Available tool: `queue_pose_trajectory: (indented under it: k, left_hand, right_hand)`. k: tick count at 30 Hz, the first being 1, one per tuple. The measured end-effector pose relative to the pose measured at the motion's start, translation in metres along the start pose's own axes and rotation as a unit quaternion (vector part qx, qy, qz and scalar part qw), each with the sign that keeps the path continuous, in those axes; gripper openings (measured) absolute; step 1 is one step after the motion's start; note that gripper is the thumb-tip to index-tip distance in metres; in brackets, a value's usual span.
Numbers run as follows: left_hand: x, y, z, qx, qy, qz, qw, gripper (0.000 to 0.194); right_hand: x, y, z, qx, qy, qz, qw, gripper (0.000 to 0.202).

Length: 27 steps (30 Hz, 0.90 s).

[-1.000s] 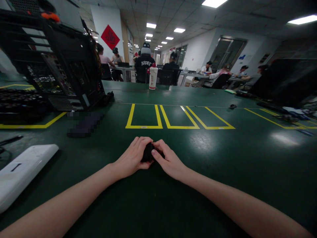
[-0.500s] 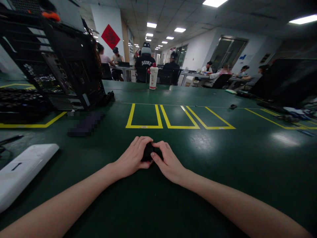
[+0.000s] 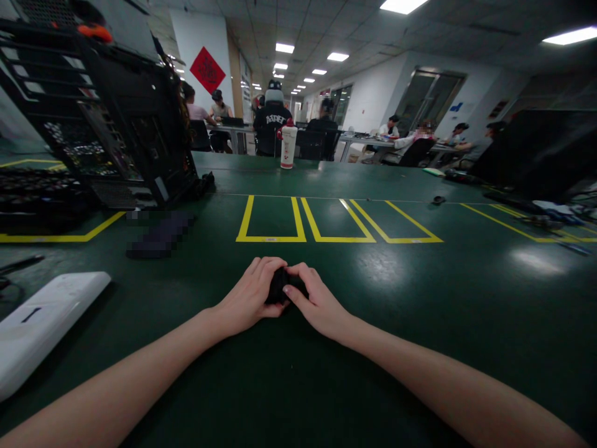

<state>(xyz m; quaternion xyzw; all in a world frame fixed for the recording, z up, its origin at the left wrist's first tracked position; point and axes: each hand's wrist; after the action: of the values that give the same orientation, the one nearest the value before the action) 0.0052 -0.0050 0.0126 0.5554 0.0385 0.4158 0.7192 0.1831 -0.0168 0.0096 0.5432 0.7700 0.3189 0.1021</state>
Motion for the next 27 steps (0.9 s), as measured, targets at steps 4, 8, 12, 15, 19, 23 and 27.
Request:
queue_pose_trajectory:
  k: [4,8,12,15,19,23,27]
  left_hand:
    - [0.001,-0.002,0.000,0.006,0.009,0.001,1.000,0.058]
    - [0.001,-0.002,0.001,0.017,0.005,0.000,1.000,0.058]
    - [0.001,-0.001,0.002,0.012,0.008,-0.010,1.000,0.058]
    - [0.000,0.000,0.002,0.002,0.010,-0.002,1.000,0.058]
    - [0.001,-0.001,0.001,-0.002,0.005,0.003,1.000,0.058]
    - [0.000,-0.001,0.000,0.003,0.002,0.007,1.000,0.058]
    - [0.000,-0.001,0.000,0.002,0.005,0.008,1.000,0.059]
  right_hand:
    - [-0.002,0.001,-0.003,0.008,0.009,-0.009,1.000,0.018]
    - [0.004,-0.003,-0.001,0.025,-0.010,0.016,1.000,0.015]
    - [0.007,-0.007,0.003,0.035,-0.028,0.020,0.999,0.019]
    - [0.003,-0.005,0.002,0.018,-0.024,-0.004,1.000,0.021]
    - [-0.004,0.000,-0.002,-0.025,0.022,0.007,0.999,0.020]
    - [-0.003,0.001,-0.005,-0.021,0.026,0.015,0.999,0.013]
    - [0.003,-0.003,-0.003,0.004,-0.008,0.032,0.999,0.012]
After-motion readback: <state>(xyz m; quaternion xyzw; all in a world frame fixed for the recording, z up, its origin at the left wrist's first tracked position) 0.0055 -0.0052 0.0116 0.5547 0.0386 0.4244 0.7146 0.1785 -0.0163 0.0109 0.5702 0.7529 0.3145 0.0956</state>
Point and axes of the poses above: each hand's wrist, its own x-axis towards the middle knuckle, its own y-axis out of the back of the hand, z = x × y, and after that the axes turned 4 degrees about -y, right-handed
